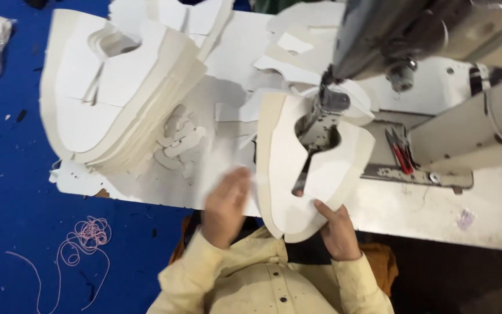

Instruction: The person aligns white shoe upper components on the worktable and sews them together with an industrial sewing machine, guiding the pieces under the needle. They use scissors to trim threads and separate finished pieces, then pick up the next set of components to continue stitching.

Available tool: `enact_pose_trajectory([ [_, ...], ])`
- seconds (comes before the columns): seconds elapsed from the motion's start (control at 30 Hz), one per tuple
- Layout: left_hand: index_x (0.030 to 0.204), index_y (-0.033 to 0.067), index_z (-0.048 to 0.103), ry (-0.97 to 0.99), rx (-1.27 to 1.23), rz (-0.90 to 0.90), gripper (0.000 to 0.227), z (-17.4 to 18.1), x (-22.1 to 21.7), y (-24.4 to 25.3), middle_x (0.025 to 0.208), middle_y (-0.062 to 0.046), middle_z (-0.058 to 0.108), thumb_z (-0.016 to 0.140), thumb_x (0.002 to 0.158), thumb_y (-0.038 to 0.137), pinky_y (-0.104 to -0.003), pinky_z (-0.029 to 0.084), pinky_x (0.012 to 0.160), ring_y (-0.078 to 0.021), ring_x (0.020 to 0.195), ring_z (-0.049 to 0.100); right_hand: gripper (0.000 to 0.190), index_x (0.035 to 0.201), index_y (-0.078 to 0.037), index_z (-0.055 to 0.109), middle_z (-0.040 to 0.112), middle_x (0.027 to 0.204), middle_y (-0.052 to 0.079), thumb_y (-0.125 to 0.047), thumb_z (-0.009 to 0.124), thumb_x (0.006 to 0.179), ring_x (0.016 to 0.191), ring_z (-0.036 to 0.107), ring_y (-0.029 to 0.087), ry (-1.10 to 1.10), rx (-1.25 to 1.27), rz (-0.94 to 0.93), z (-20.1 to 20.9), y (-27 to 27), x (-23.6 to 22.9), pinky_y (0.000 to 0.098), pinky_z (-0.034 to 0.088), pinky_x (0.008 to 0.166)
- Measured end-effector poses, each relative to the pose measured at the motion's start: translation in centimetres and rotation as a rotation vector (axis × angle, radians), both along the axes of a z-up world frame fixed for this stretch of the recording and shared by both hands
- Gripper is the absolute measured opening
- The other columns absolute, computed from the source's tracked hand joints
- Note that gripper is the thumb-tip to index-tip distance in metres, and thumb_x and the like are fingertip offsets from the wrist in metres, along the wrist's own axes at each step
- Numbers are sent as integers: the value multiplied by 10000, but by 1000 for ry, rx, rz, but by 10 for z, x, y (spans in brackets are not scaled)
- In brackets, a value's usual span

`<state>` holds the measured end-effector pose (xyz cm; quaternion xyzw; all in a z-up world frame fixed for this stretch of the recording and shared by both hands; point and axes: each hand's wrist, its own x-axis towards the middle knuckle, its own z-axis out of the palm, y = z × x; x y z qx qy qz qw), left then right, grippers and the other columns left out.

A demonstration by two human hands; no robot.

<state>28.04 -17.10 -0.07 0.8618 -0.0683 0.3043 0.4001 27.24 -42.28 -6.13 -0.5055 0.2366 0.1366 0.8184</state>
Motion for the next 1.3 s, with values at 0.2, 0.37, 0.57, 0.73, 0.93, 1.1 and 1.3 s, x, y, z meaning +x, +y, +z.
enact_pose_trajectory([
  [0.2,1083,29,683,43,36,-249,211,-55,-8,-40,1145,-110,703,708,875,55,-392,572,869,-343,1013,693,395,1304,57,586,731,1195,147,-75,623,933,1092,684,255,-97,-67,38,22,15,3,419,535,956],
  [0.37,1189,-8,692,334,-201,-176,316,-38,-8,-35,1215,-189,627,691,872,-6,-395,545,714,-319,817,675,395,1292,65,613,757,1182,146,-92,658,932,1092,689,243,-139,-136,88,12,7,-2,390,527,980],
  [0.57,1012,33,757,462,-109,-147,122,-41,-29,-15,929,-103,744,751,890,40,-334,555,613,-230,686,711,447,1322,33,587,702,1253,114,-168,676,933,1138,666,231,-97,-92,40,0,-2,-5,387,521,991],
  [0.73,1049,-5,778,739,-552,-152,174,-47,-57,-14,854,-111,796,743,879,-10,-256,578,572,-131,643,724,427,1309,39,589,720,1220,139,-187,663,954,1136,679,239,-70,-79,28,1,-9,-9,395,542,1006],
  [0.93,1156,-29,718,696,-740,-412,252,-49,-26,-47,839,-102,743,733,904,-32,-228,612,681,-99,748,730,339,1266,49,606,745,1165,163,-125,622,976,1063,707,251,-50,-11,46,5,-5,-6,405,572,948],
  [1.1,1095,-30,724,641,-672,-395,176,-63,-3,-63,829,-81,762,727,919,-14,-236,595,634,-110,708,728,326,1257,39,615,747,1173,158,-137,619,983,1063,711,234,-58,-22,59,3,-6,-5,390,574,948],
  [1.3,1083,-20,734,599,-622,-376,161,-66,-5,-62,819,-82,753,731,923,-5,-237,601,634,-106,710,738,320,1237,44,653,750,1172,144,-105,664,954,1061,711,224,-78,-88,89,7,-1,-7,383,575,949],
])
